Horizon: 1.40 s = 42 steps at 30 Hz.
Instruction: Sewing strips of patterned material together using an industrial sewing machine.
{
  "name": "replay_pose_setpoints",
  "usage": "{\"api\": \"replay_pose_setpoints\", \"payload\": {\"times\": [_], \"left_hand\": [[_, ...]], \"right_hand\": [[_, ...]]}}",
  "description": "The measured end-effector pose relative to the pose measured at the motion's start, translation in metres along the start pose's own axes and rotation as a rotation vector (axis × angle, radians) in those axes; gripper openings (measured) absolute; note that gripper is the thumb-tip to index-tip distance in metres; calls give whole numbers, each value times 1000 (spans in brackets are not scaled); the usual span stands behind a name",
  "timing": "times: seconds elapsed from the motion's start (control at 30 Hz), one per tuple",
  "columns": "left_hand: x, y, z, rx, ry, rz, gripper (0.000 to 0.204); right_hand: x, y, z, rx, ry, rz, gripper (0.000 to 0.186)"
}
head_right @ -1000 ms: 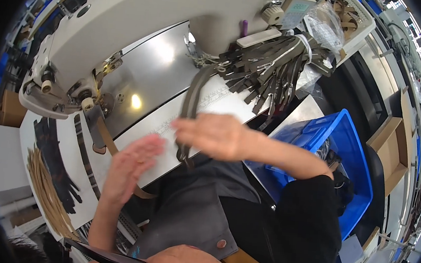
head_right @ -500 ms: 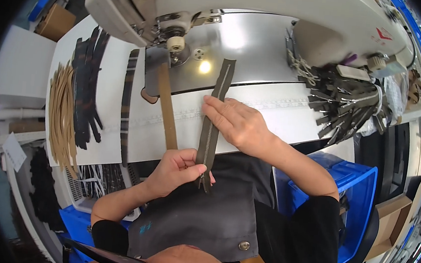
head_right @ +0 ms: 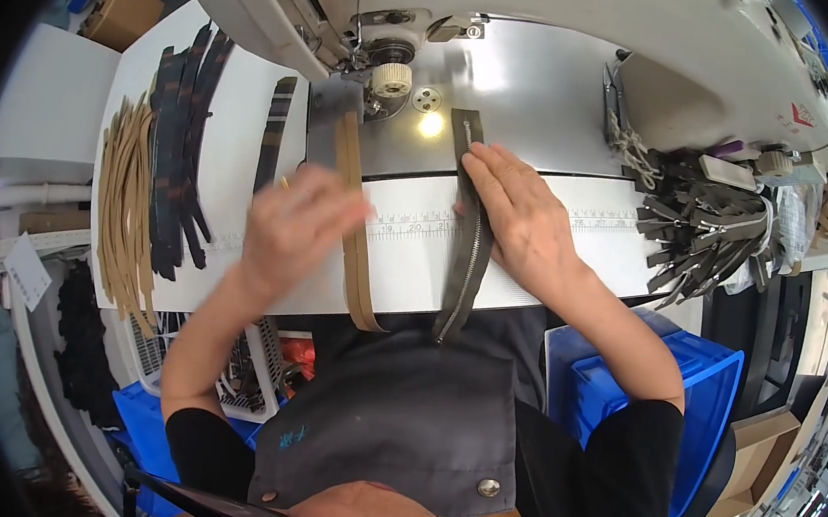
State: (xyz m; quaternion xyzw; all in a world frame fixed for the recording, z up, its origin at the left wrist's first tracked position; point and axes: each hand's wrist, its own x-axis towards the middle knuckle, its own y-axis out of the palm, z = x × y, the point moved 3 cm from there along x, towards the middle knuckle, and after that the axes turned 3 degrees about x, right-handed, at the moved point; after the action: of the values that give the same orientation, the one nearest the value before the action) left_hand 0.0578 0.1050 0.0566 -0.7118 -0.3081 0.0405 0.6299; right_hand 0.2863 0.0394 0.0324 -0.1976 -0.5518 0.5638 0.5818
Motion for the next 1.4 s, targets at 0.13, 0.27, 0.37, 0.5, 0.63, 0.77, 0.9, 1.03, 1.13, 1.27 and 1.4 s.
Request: {"api": "replay_pose_setpoints", "payload": {"times": [0.13, 0.27, 0.37, 0.5, 0.63, 0.77, 0.9, 1.03, 1.13, 1.27, 1.4], "left_hand": [[10, 32, 30, 270, -109, -104, 49], [13, 41, 29, 268, -124, -88, 52], [25, 39, 28, 298, -96, -91, 49], [29, 39, 29, 308, -63, -136, 48], [23, 38, 28, 366, -124, -105, 46], [27, 37, 30, 383, -127, -136, 45], [31, 44, 31, 412, -116, -156, 44], [31, 43, 30, 373, -134, -150, 43], [27, 40, 32, 344, -131, -132, 41], [25, 45, 36, 290, -151, -161, 40], [32, 43, 43, 277, -132, -174, 38]], "right_hand": [[10, -2, -8, 23, -35, -28, 50], [20, -2, -24, 34, -166, 7, 43], [26, -3, -28, 140, -167, -16, 34], [26, -11, -21, 139, -213, -53, 30], [20, -11, 1, 181, -222, -35, 31], [29, -7, 9, 242, -199, 15, 29], [49, 1, 10, 216, -180, -36, 25], [71, 4, 16, 240, -236, -82, 20], [78, 15, 7, 294, -230, -72, 25], [73, 28, -8, 271, -157, 9, 25], [74, 26, -9, 281, -205, -98, 20]]}}
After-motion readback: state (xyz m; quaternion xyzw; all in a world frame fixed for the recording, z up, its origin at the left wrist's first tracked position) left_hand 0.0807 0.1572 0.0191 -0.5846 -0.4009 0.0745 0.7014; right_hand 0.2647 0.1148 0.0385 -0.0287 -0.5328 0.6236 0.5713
